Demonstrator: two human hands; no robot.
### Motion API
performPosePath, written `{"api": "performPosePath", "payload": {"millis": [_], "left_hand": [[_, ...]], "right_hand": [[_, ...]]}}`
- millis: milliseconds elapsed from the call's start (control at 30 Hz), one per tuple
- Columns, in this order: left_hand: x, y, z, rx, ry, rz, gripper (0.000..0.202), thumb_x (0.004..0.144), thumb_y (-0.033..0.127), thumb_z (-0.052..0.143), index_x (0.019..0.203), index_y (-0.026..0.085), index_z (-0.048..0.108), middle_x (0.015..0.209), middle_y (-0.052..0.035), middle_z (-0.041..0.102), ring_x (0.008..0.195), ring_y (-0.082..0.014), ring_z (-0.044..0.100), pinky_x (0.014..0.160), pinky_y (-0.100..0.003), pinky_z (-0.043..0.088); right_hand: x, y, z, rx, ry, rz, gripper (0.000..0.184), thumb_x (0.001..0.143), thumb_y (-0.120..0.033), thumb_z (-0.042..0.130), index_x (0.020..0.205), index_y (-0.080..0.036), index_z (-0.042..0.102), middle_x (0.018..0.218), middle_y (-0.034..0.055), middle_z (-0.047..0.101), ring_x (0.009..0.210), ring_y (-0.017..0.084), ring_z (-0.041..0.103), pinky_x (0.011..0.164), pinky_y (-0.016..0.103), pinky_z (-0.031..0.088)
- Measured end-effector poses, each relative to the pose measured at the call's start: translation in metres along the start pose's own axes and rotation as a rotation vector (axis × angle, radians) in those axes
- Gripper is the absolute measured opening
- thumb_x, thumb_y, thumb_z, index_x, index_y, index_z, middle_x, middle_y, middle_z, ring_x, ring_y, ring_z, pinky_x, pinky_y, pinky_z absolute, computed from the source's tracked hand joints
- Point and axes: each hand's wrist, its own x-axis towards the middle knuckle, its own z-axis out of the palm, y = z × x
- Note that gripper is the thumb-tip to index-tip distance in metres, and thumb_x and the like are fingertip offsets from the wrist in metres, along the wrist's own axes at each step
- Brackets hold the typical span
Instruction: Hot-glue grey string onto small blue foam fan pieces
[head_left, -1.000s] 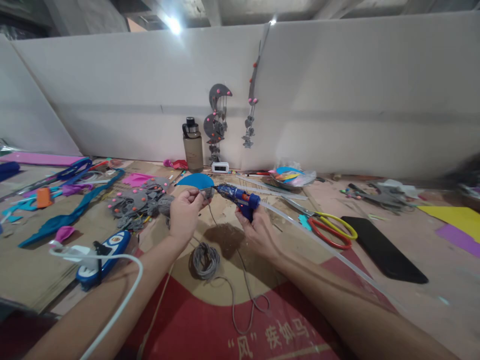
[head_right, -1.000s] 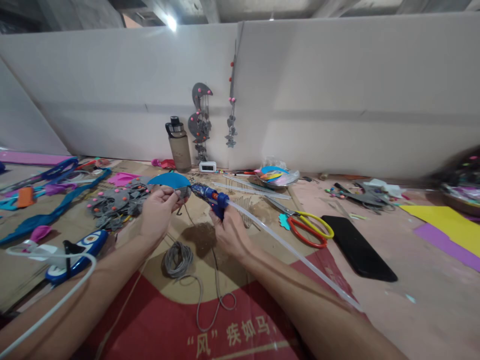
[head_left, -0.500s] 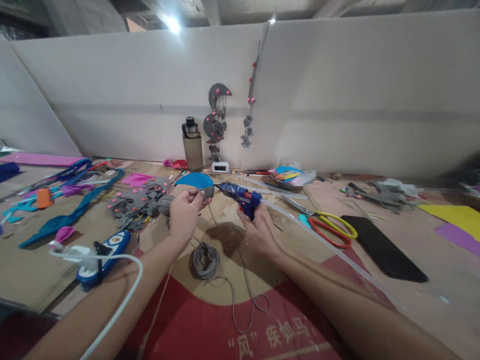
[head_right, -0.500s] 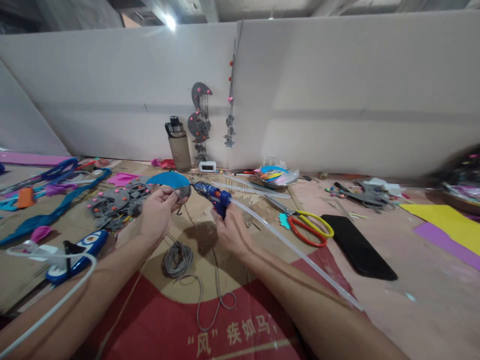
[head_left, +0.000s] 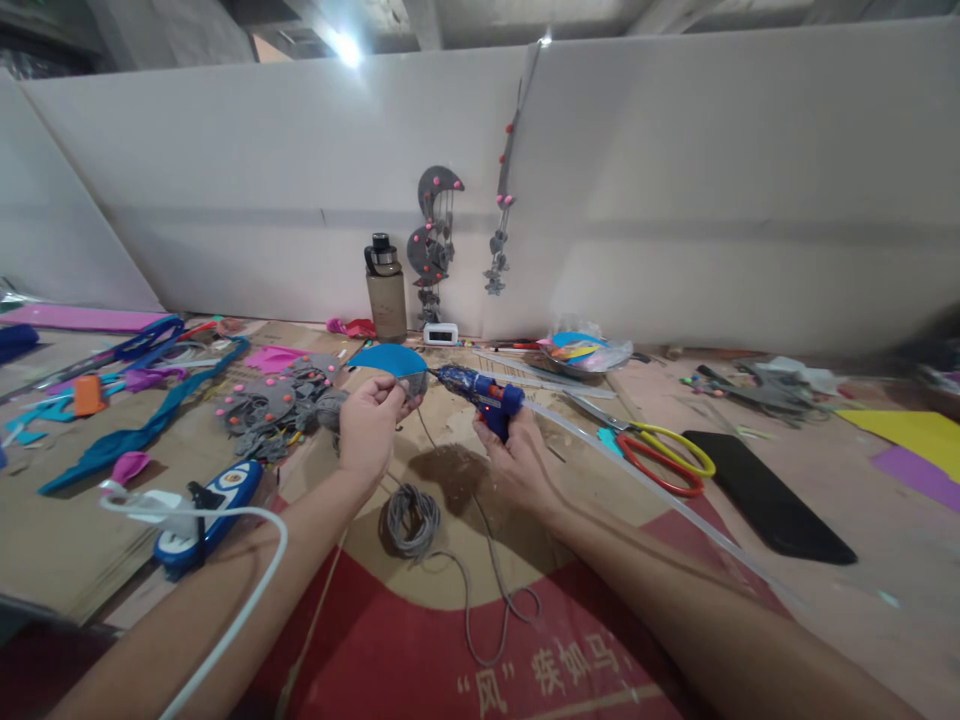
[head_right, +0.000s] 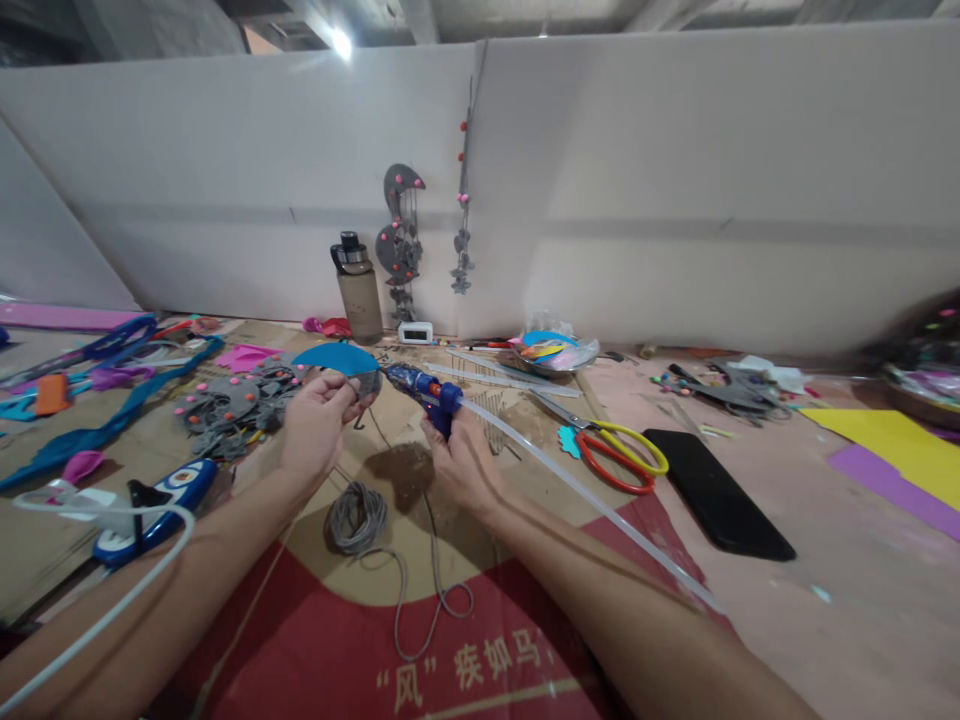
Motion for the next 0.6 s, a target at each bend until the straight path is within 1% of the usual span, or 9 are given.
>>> {"api": "performPosePath", "payload": {"millis": [200,300,467,600], "left_hand": [[-0.001,0.000,0.000,0.007,-0.011,-0.001,0.023,0.059,0.026,0.074,0.068,0.015,0.055,0.062,0.0020,0.060,0.065,-0.0121,0.062,0.072,-0.031,0.055],[-0.001,-0.001,-0.001,0.015,-0.006,0.008,0.024,0.059,0.026,0.074,0.068,0.015,0.055,0.062,0.0027,0.060,0.063,-0.0111,0.061,0.072,-0.031,0.055],[-0.001,-0.001,-0.001,0.013,-0.029,0.005,0.022,0.062,0.026,0.072,0.069,0.014,0.056,0.062,0.0034,0.058,0.059,-0.0087,0.059,0.072,-0.031,0.055],[0.000,-0.001,-0.002,0.000,-0.016,-0.020,0.023,0.061,0.025,0.073,0.070,0.014,0.056,0.063,0.0033,0.058,0.061,-0.0085,0.060,0.074,-0.031,0.055]], "right_hand": [[0.000,0.000,0.002,0.025,-0.005,0.002,0.033,0.085,-0.042,0.043,0.100,-0.016,0.059,0.093,0.0101,0.064,0.085,0.023,0.058,0.082,0.036,0.044],[0.001,0.002,0.002,0.037,-0.005,0.004,0.032,0.085,-0.042,0.044,0.099,-0.017,0.058,0.094,0.0102,0.063,0.085,0.023,0.058,0.082,0.038,0.044],[0.004,0.010,0.004,0.039,0.064,0.035,0.033,0.084,-0.041,0.046,0.104,-0.016,0.055,0.098,0.0112,0.061,0.091,0.024,0.056,0.085,0.039,0.042],[0.007,0.017,0.007,0.107,0.074,0.084,0.034,0.083,-0.040,0.047,0.103,-0.014,0.054,0.095,0.0109,0.061,0.086,0.022,0.055,0.083,0.039,0.042]]}}
